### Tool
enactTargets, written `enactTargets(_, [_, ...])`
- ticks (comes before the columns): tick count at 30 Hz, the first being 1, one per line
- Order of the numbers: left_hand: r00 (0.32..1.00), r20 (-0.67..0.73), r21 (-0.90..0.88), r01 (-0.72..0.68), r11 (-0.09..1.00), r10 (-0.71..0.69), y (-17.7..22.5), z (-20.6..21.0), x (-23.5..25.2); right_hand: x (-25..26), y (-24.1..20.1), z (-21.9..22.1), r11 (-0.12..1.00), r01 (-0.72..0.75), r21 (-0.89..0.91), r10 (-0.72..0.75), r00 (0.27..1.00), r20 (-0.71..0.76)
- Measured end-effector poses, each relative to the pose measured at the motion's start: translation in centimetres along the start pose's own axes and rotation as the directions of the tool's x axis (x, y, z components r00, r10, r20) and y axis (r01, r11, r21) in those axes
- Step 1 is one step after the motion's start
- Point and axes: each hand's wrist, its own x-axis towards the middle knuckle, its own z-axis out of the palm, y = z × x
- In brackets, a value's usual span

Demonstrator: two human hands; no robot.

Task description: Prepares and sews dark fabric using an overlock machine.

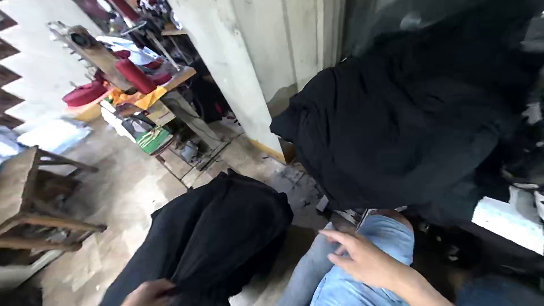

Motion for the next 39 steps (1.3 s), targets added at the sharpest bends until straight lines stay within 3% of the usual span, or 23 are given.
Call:
enactTargets(1, [0.998,0.039,0.070,0.042,0.997,-0.045,1.4,2.2,1.7,-1.5,1.9,0.0,0.995,0.001,0.096,0.003,0.999,-0.038])
enactTargets(3, [0.999,0.043,0.057,0.008,0.998,-0.010,8.8,4.0,4.2,-4.1,4.5,-0.7,0.969,0.015,0.246,0.020,0.990,-0.139])
enactTargets(6, [0.950,-0.068,-0.025,-0.308,0.951,0.306,22.1,5.1,8.3,-5.6,3.9,-1.8,0.944,-0.045,0.328,0.111,0.977,-0.185])
enactTargets(8, [0.857,-0.101,-0.016,-0.510,0.860,0.506,30.6,5.4,9.5,-5.5,2.8,-1.4,0.940,-0.082,0.332,0.164,0.960,-0.228])
enactTargets(11, [0.708,-0.114,-0.036,-0.704,0.709,0.697,40.9,5.3,8.0,-5.5,4.5,-1.2,0.947,-0.037,0.319,0.117,0.964,-0.237])
enactTargets(15, [0.469,-0.128,-0.074,-0.883,0.464,0.874,48.0,5.3,5.5,-5.6,5.0,-1.1,0.920,0.012,0.392,0.098,0.961,-0.259])
enactTargets(17, [0.390,-0.226,-0.091,-0.921,0.379,0.893,49.5,5.0,4.4,-5.5,4.7,-1.2,0.895,-0.011,0.446,0.139,0.957,-0.256])
enactTargets(19, [0.365,-0.355,-0.123,-0.931,0.344,0.861,50.2,4.7,3.5,-5.2,4.4,-1.3,0.880,-0.042,0.473,0.173,0.956,-0.236])
enactTargets(24, [0.489,-0.397,-0.266,-0.871,0.412,0.777,52.2,4.5,4.7,-4.3,4.3,-1.7,0.838,-0.059,0.543,0.211,0.952,-0.221])
enactTargets(27, [0.541,-0.313,-0.288,-0.837,0.465,0.781,52.8,3.3,4.7,-4.2,4.8,-1.6,0.833,-0.041,0.552,0.189,0.958,-0.215])
enactTargets(29, [0.547,-0.309,-0.290,-0.833,0.470,0.778,52.9,3.2,4.9,-4.0,5.0,-1.6,0.823,-0.031,0.567,0.182,0.960,-0.211])
enactTargets(32, [0.506,-0.367,-0.347,-0.853,0.390,0.781,52.6,4.1,5.5,-4.0,4.9,-1.7,0.815,-0.040,0.578,0.193,0.959,-0.207])
enactTargets(34, [0.479,-0.415,-0.446,-0.848,0.285,0.774,50.8,4.6,5.4,-4.2,5.0,-1.8,0.816,-0.045,0.576,0.197,0.959,-0.205])
enactTargets(36, [0.575,-0.481,-0.599,-0.767,0.231,0.662,47.1,5.3,5.2,-4.6,5.3,-2.0,0.821,-0.044,0.570,0.196,0.958,-0.209])
enactTargets(38, [0.702,-0.520,-0.609,-0.704,0.365,0.487,40.8,6.5,6.5,-5.1,5.1,-1.8,0.811,-0.039,0.584,0.214,0.948,-0.234])
enactTargets(39, [0.732,-0.562,-0.554,-0.679,0.482,0.385,36.8,7.6,7.8,-5.2,4.7,-1.7,0.805,-0.045,0.592,0.233,0.941,-0.245])
